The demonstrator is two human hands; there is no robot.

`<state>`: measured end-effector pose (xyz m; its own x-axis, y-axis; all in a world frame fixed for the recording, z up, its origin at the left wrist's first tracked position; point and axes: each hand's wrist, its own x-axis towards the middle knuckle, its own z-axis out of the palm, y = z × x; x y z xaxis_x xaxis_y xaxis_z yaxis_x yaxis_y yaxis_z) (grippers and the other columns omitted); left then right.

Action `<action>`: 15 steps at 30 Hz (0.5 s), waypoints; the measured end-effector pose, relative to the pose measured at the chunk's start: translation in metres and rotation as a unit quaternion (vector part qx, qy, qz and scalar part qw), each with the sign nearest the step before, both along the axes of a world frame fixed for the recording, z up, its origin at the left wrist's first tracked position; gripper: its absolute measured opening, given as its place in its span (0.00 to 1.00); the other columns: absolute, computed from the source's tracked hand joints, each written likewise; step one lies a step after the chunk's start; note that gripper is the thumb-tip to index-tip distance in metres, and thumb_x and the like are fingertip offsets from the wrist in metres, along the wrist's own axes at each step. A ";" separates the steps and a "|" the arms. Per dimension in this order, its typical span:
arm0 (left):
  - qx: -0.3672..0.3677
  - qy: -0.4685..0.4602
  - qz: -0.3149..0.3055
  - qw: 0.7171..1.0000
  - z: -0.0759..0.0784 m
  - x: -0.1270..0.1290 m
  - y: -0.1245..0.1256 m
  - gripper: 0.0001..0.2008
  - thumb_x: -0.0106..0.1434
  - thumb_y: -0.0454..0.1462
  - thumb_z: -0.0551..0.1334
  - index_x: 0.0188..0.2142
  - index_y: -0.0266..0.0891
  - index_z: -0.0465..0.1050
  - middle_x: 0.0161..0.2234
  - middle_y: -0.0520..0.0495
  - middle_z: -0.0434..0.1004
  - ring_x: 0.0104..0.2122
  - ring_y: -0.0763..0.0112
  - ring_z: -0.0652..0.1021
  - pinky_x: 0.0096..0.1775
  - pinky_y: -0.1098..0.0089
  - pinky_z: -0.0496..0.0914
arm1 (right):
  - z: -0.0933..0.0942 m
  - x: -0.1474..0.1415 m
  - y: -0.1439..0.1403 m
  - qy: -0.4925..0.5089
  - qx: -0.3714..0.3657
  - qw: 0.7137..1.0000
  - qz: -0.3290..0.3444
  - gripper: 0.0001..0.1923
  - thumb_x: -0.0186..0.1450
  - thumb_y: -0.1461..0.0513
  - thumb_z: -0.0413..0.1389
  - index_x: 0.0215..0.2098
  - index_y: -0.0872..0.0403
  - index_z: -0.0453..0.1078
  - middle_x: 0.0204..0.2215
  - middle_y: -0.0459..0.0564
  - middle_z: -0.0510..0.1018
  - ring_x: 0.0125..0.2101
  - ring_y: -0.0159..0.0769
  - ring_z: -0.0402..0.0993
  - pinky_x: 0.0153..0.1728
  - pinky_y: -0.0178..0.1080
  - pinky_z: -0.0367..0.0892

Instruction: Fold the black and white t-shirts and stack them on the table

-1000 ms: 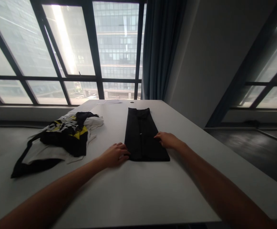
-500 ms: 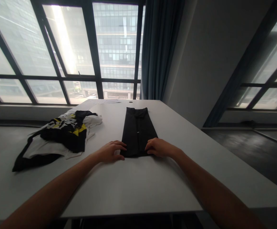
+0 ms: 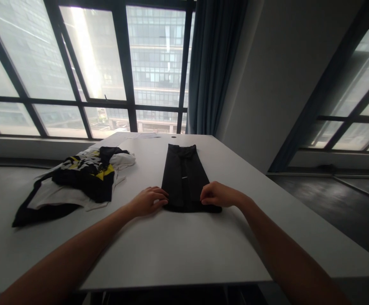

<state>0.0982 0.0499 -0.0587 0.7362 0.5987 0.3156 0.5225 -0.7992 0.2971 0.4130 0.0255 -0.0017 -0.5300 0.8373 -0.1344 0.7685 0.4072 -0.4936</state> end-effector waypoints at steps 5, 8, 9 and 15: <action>-0.025 0.007 -0.029 0.999 0.007 -0.003 -0.003 0.17 0.71 0.45 0.54 0.43 0.45 0.80 0.48 0.46 0.81 0.48 0.62 0.78 0.54 0.60 0.67 | -0.005 -0.002 0.005 -0.029 -0.122 0.991 0.036 0.13 0.60 0.56 0.60 0.37 0.57 0.79 0.32 0.51 0.82 0.33 0.37 0.77 0.33 0.35 0.70; -0.082 0.022 -0.054 0.995 0.011 -0.015 0.002 0.18 0.65 0.47 0.62 0.51 0.45 0.77 0.54 0.45 0.78 0.55 0.58 0.75 0.58 0.58 0.66 | -0.003 0.016 0.011 0.002 -0.106 0.994 0.000 0.15 0.64 0.57 0.56 0.45 0.57 0.78 0.37 0.52 0.82 0.38 0.39 0.79 0.39 0.38 0.72; -0.104 0.027 -0.060 0.992 0.011 -0.019 0.004 0.21 0.63 0.46 0.64 0.55 0.46 0.74 0.56 0.45 0.75 0.58 0.57 0.72 0.59 0.57 0.65 | -0.003 0.024 0.014 -0.006 -0.069 0.997 -0.035 0.16 0.64 0.60 0.56 0.48 0.56 0.77 0.40 0.53 0.82 0.41 0.40 0.78 0.42 0.38 0.72; -0.123 0.059 -0.044 0.990 0.012 -0.023 0.005 0.25 0.59 0.32 0.58 0.56 0.47 0.72 0.61 0.48 0.70 0.61 0.57 0.68 0.62 0.54 0.62 | -0.027 0.044 0.035 -0.104 0.077 0.984 -0.119 0.37 0.56 0.73 0.56 0.63 0.50 0.66 0.63 0.51 0.66 0.59 0.45 0.66 0.59 0.40 0.63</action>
